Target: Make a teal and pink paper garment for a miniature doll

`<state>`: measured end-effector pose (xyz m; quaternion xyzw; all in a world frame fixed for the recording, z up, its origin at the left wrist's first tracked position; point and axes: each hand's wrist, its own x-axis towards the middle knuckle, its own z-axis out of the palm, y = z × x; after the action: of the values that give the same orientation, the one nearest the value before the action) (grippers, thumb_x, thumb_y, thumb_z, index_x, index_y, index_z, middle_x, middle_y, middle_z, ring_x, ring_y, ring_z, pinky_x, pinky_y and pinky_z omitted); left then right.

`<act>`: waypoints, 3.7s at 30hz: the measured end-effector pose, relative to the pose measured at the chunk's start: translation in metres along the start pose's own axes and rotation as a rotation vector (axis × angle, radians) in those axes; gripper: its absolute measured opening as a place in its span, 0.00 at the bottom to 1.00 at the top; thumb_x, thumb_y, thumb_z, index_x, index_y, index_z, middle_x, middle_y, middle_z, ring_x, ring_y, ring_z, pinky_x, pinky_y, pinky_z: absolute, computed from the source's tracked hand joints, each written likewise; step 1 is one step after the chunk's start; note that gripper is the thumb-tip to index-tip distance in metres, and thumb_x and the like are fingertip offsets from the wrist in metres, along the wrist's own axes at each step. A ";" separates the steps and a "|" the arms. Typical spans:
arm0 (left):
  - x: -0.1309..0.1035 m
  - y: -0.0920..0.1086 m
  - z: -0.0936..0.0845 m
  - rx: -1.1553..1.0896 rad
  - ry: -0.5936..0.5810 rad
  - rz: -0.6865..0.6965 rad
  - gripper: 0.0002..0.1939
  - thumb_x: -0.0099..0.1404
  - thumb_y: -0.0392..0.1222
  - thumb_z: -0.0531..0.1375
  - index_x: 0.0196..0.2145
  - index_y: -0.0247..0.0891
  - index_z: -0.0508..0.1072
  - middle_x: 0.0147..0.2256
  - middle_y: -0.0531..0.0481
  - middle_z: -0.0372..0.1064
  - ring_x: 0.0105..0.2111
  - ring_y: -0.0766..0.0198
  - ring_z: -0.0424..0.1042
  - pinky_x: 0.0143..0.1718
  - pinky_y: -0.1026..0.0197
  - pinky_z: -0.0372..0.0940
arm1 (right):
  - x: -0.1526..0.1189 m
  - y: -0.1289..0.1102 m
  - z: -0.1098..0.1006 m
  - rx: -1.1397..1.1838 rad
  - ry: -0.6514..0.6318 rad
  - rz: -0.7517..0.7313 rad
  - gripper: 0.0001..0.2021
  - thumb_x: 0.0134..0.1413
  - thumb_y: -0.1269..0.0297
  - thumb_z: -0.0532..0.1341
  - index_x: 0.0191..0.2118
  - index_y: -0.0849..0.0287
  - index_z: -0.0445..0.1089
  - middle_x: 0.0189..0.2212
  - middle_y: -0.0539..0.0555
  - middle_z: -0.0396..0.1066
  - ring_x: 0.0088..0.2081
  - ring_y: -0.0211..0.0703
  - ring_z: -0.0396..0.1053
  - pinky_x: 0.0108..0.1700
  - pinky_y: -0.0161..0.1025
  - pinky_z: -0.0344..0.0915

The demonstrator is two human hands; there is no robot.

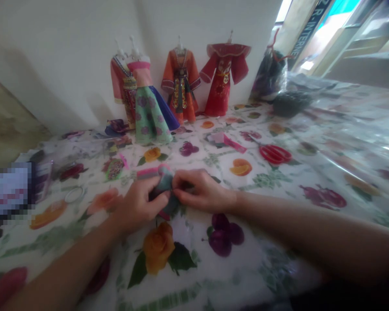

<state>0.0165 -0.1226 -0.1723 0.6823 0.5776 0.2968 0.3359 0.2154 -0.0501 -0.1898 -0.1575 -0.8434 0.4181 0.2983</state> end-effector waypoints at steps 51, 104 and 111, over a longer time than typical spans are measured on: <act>0.000 0.000 0.002 0.051 0.022 -0.010 0.10 0.62 0.46 0.56 0.28 0.36 0.68 0.23 0.56 0.58 0.25 0.65 0.58 0.24 0.61 0.53 | 0.000 -0.001 0.000 -0.004 -0.009 0.010 0.01 0.54 0.71 0.58 0.33 0.60 0.66 0.29 0.50 0.68 0.30 0.37 0.64 0.34 0.35 0.63; -0.004 0.015 -0.009 -0.515 0.054 -0.190 0.18 0.57 0.46 0.64 0.46 0.42 0.77 0.34 0.51 0.76 0.33 0.60 0.75 0.31 0.63 0.70 | 0.013 0.003 -0.029 -0.029 0.203 0.045 0.03 0.49 0.73 0.57 0.30 0.58 0.65 0.26 0.47 0.66 0.28 0.35 0.64 0.33 0.34 0.62; -0.004 0.017 -0.010 -0.541 0.088 -0.260 0.25 0.54 0.47 0.66 0.50 0.41 0.76 0.34 0.50 0.76 0.30 0.60 0.74 0.24 0.64 0.69 | 0.016 0.019 -0.058 -0.197 0.280 0.056 0.03 0.47 0.72 0.57 0.29 0.58 0.64 0.25 0.47 0.66 0.28 0.36 0.62 0.33 0.35 0.59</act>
<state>0.0178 -0.1276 -0.1526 0.4747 0.5740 0.4237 0.5154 0.2403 0.0057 -0.1717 -0.2659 -0.8258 0.3157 0.3844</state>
